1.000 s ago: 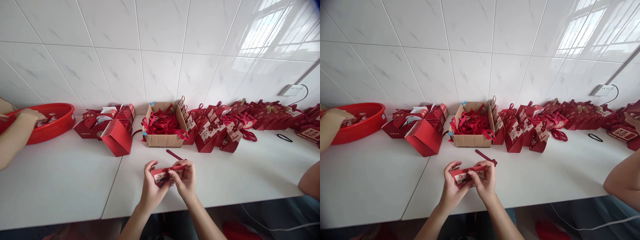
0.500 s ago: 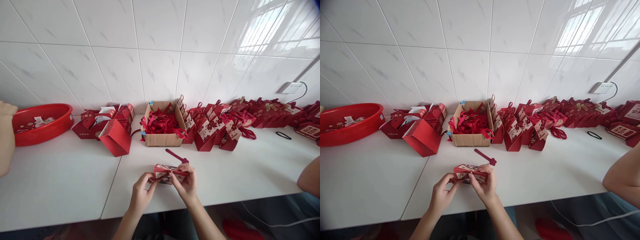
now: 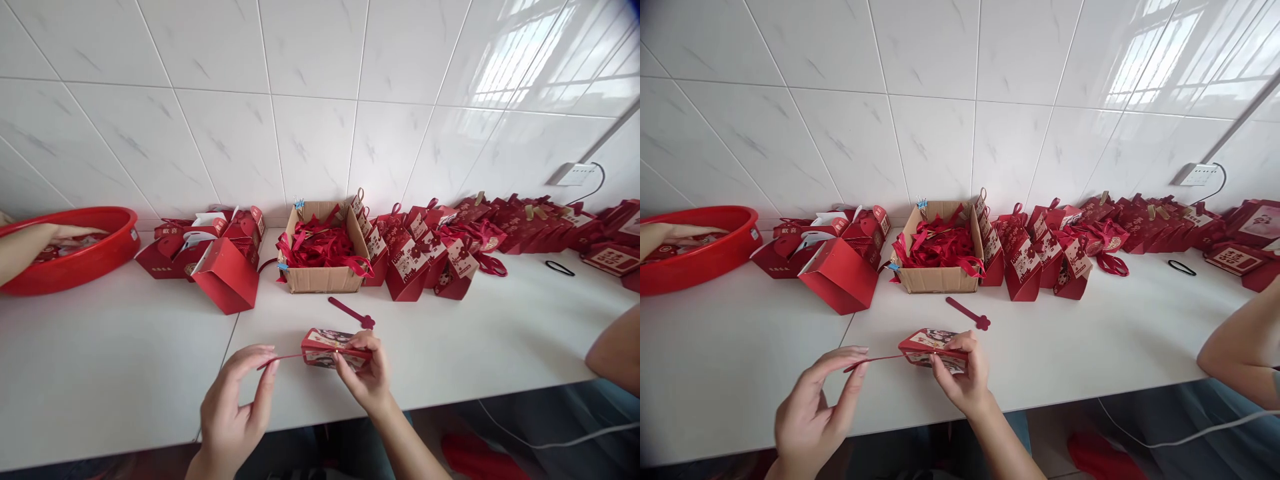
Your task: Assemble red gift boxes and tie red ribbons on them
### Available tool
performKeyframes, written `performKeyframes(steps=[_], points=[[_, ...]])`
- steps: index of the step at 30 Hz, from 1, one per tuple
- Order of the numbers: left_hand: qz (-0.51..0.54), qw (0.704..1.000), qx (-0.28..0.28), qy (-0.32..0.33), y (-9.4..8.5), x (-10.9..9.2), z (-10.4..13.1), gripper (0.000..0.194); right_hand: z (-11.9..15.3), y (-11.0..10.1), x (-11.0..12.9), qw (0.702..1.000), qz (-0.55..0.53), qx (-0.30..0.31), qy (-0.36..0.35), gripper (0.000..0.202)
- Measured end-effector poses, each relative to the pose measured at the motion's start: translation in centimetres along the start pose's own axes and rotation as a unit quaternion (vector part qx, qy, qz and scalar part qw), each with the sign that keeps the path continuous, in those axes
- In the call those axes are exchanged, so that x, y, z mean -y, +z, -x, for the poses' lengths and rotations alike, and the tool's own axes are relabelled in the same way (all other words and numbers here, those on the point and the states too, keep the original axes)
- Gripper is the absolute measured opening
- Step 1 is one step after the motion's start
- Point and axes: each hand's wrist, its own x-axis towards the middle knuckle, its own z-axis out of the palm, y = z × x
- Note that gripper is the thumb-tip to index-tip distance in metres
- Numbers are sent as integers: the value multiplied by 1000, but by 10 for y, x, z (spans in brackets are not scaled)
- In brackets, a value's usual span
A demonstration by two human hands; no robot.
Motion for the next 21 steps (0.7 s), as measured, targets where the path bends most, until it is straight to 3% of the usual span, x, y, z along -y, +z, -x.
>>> performKeyframes(steps=[5, 8, 12, 17, 21], points=[[151, 988, -13, -8, -6, -36, -25, 38, -2, 2, 17, 997, -25, 63, -48, 24], [171, 985, -10, -28, -3, -39, -35, 33, -8, 0, 26, 991, -27, 97, -85, 23], [148, 983, 97, -54, -1, -26, -41, 23, -14, -6, 31, 986, -20, 121, -112, 23], [151, 946, 264, -112, 0, -18, -40, 28, -17, -10, 31, 984, -14, 132, -115, 21], [155, 927, 307, -149, -1, -19, -39, 32, -19, -11, 30, 982, -15, 145, -118, 21]])
